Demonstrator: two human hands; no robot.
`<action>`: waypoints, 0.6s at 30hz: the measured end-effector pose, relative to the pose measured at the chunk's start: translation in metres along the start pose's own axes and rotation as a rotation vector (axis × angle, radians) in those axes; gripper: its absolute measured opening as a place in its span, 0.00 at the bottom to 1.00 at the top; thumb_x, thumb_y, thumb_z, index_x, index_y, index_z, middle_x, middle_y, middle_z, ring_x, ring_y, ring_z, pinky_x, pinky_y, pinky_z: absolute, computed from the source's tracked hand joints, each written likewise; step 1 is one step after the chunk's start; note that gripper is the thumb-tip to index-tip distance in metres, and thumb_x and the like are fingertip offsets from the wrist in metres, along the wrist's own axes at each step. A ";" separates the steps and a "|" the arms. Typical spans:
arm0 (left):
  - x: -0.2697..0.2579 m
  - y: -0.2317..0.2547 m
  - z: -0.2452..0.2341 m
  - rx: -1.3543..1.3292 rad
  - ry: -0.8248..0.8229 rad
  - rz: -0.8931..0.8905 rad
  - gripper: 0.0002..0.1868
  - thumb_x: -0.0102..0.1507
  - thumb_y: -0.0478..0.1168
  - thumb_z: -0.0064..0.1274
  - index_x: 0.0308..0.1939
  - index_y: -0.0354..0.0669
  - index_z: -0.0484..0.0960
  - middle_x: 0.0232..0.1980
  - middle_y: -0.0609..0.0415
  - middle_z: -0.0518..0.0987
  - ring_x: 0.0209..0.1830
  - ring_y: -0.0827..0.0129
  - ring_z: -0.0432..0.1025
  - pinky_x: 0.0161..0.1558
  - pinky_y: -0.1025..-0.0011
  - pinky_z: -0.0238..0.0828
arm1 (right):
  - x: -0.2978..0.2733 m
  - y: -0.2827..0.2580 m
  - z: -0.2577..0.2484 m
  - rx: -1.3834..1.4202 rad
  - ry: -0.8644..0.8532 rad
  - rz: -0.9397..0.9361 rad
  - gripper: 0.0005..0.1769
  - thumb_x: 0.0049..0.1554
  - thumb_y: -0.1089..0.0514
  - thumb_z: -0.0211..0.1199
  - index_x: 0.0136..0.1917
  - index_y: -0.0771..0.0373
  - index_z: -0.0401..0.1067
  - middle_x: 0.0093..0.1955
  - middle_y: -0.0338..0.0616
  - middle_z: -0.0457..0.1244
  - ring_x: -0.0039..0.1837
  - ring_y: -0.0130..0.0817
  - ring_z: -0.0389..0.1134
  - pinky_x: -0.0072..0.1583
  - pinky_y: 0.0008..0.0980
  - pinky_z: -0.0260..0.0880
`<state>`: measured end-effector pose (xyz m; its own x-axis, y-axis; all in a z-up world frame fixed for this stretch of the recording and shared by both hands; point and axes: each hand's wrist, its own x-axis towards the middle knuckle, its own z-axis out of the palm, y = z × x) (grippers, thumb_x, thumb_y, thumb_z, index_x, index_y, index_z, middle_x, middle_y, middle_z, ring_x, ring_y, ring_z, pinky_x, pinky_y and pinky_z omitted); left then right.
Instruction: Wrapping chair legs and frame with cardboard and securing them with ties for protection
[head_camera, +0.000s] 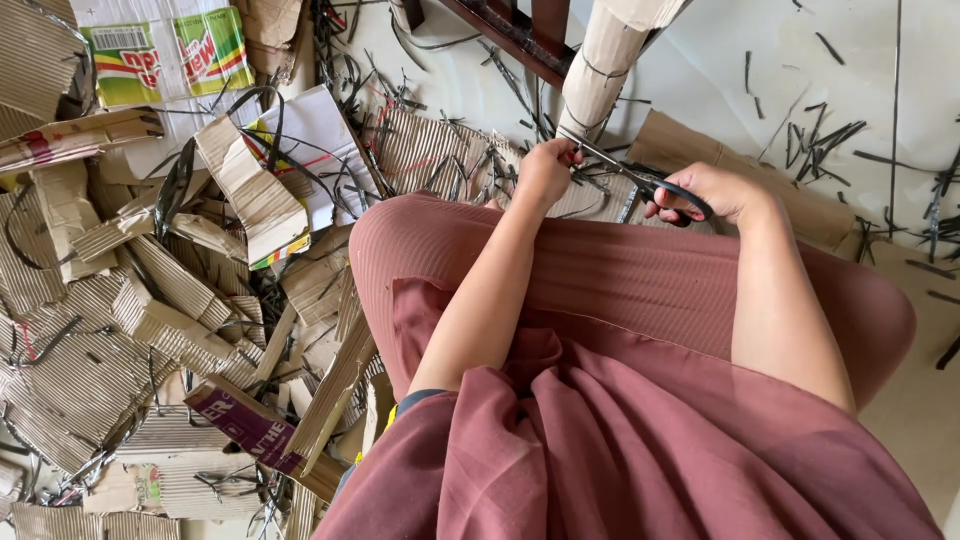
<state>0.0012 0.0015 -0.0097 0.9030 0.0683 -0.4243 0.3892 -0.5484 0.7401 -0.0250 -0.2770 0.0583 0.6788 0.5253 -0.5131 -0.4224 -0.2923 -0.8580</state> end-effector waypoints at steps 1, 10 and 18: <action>0.001 -0.002 0.001 0.001 -0.003 0.000 0.11 0.67 0.41 0.50 0.49 0.58 0.87 0.46 0.55 0.86 0.58 0.57 0.78 0.60 0.59 0.76 | -0.004 -0.004 0.002 0.002 0.002 0.002 0.25 0.53 0.40 0.75 0.37 0.65 0.78 0.26 0.41 0.62 0.23 0.19 0.52 0.28 0.18 0.53; 0.013 -0.012 0.006 0.044 -0.051 0.006 0.16 0.65 0.37 0.48 0.49 0.63 0.86 0.44 0.65 0.86 0.57 0.65 0.78 0.62 0.62 0.75 | -0.019 -0.028 0.012 0.070 -0.032 0.031 0.35 0.48 0.27 0.71 0.30 0.64 0.75 0.21 0.43 0.58 0.22 0.17 0.47 0.26 0.17 0.43; -0.012 0.000 0.001 0.148 -0.087 0.070 0.14 0.65 0.38 0.47 0.44 0.61 0.88 0.45 0.56 0.86 0.56 0.56 0.79 0.58 0.61 0.76 | 0.002 0.006 0.007 -0.203 0.032 0.147 0.30 0.50 0.35 0.76 0.37 0.68 0.83 0.22 0.49 0.62 0.23 0.28 0.55 0.29 0.24 0.50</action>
<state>-0.0098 0.0000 -0.0055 0.9050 -0.0432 -0.4232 0.2894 -0.6665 0.6870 -0.0301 -0.2721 0.0521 0.6390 0.4404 -0.6306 -0.3909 -0.5202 -0.7593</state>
